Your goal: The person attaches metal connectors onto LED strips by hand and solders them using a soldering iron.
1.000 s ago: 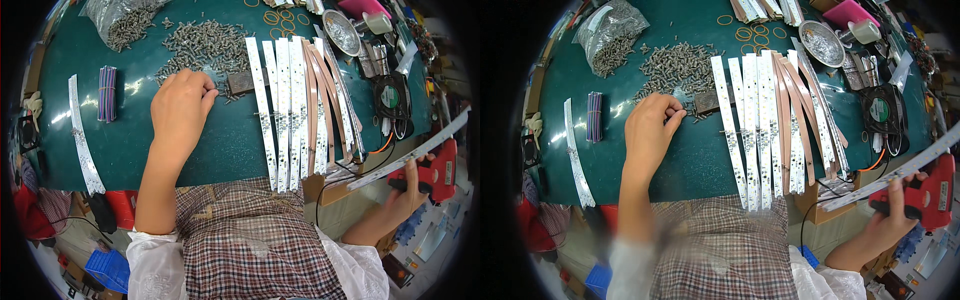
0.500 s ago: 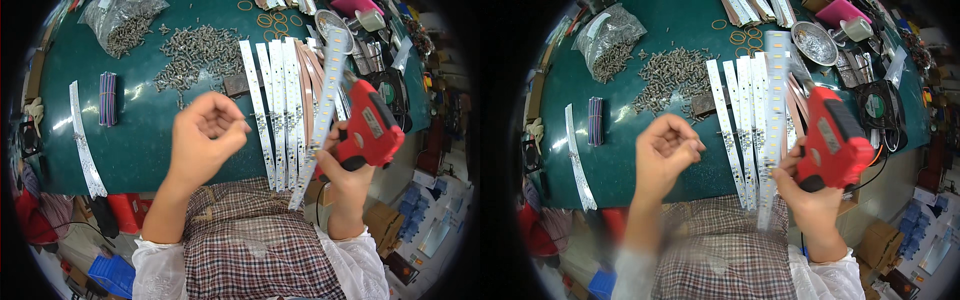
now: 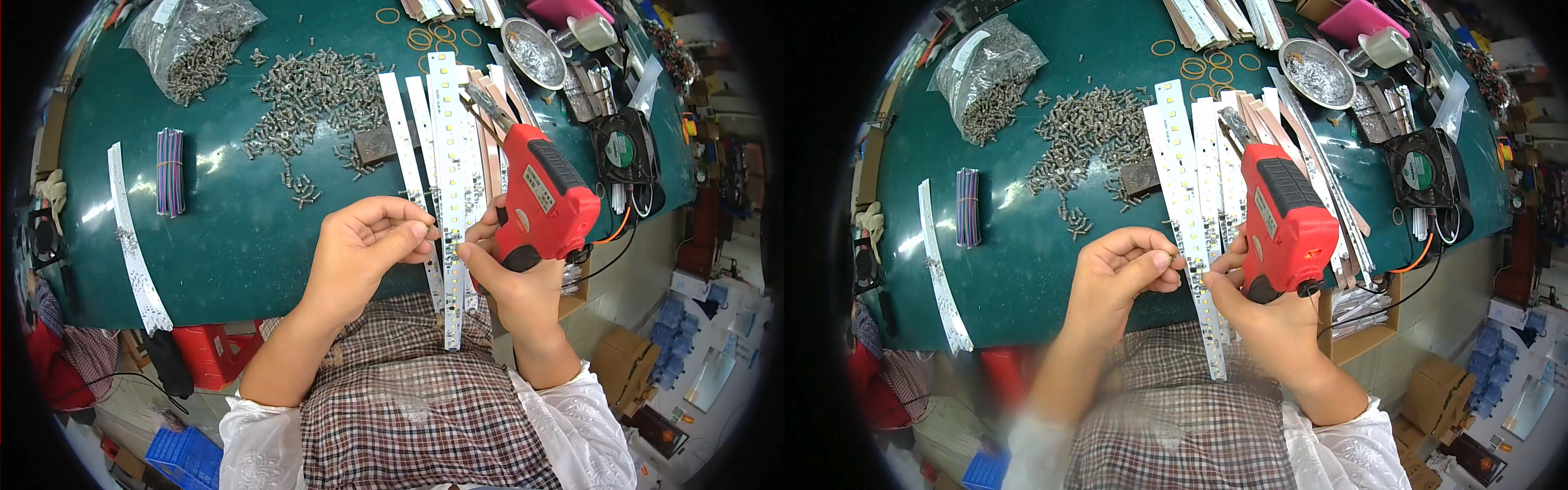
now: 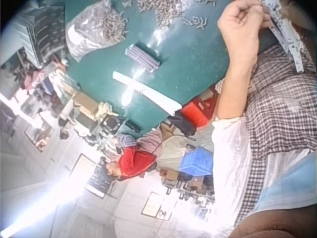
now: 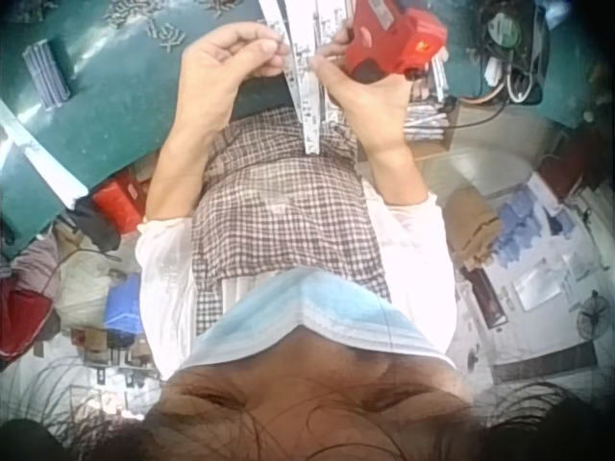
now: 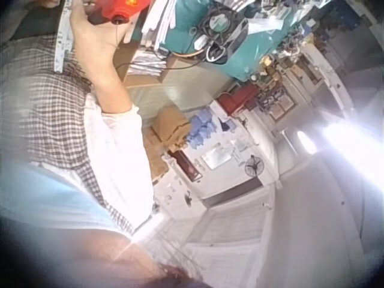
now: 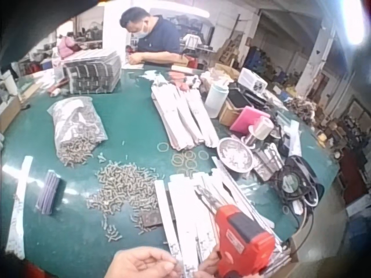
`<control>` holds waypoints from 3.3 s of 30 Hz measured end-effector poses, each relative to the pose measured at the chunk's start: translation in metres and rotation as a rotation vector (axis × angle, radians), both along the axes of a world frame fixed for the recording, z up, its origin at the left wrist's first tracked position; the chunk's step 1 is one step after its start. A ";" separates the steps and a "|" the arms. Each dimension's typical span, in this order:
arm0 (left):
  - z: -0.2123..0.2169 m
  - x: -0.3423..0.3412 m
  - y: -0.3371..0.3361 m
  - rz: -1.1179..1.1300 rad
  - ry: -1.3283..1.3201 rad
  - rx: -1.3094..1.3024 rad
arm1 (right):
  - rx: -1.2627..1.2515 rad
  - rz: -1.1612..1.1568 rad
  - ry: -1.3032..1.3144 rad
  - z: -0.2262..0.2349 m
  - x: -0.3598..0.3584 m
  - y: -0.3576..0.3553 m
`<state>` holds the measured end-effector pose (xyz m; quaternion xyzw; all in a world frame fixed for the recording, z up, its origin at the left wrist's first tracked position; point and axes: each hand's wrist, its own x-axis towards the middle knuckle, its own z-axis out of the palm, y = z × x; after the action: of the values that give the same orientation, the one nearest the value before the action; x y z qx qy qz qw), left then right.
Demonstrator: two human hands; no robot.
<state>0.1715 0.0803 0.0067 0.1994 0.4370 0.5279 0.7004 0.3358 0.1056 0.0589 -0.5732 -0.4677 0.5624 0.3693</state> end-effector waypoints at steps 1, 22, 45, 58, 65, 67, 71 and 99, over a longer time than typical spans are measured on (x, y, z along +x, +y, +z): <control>0.000 0.000 0.000 0.007 -0.006 -0.015 | 0.000 0.001 0.000 -0.001 0.000 -0.001; -0.002 0.005 -0.002 0.076 -0.019 0.002 | 0.010 0.055 -0.025 -0.005 0.000 -0.005; -0.003 0.016 -0.007 0.159 0.290 0.184 | 0.079 0.118 -0.030 -0.010 -0.003 -0.012; -0.016 0.010 -0.001 0.248 0.481 0.190 | 0.176 0.117 -0.082 -0.018 -0.008 -0.013; -0.032 -0.002 0.009 0.236 0.704 0.043 | 0.127 0.123 -0.216 0.020 0.012 -0.023; -0.029 0.001 0.012 0.232 0.758 0.034 | 0.153 0.185 -0.226 0.019 0.029 -0.026; -0.023 0.000 0.014 0.218 0.822 0.026 | 0.182 0.267 -0.200 0.015 0.052 -0.036; -0.025 -0.005 0.010 0.191 1.095 0.203 | 0.137 0.437 -0.408 -0.032 0.063 -0.058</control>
<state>0.1664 0.0904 -0.0184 0.4700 0.6998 0.4479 0.2979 0.3988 0.0472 0.0269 -0.5339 -0.6813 0.4690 0.1757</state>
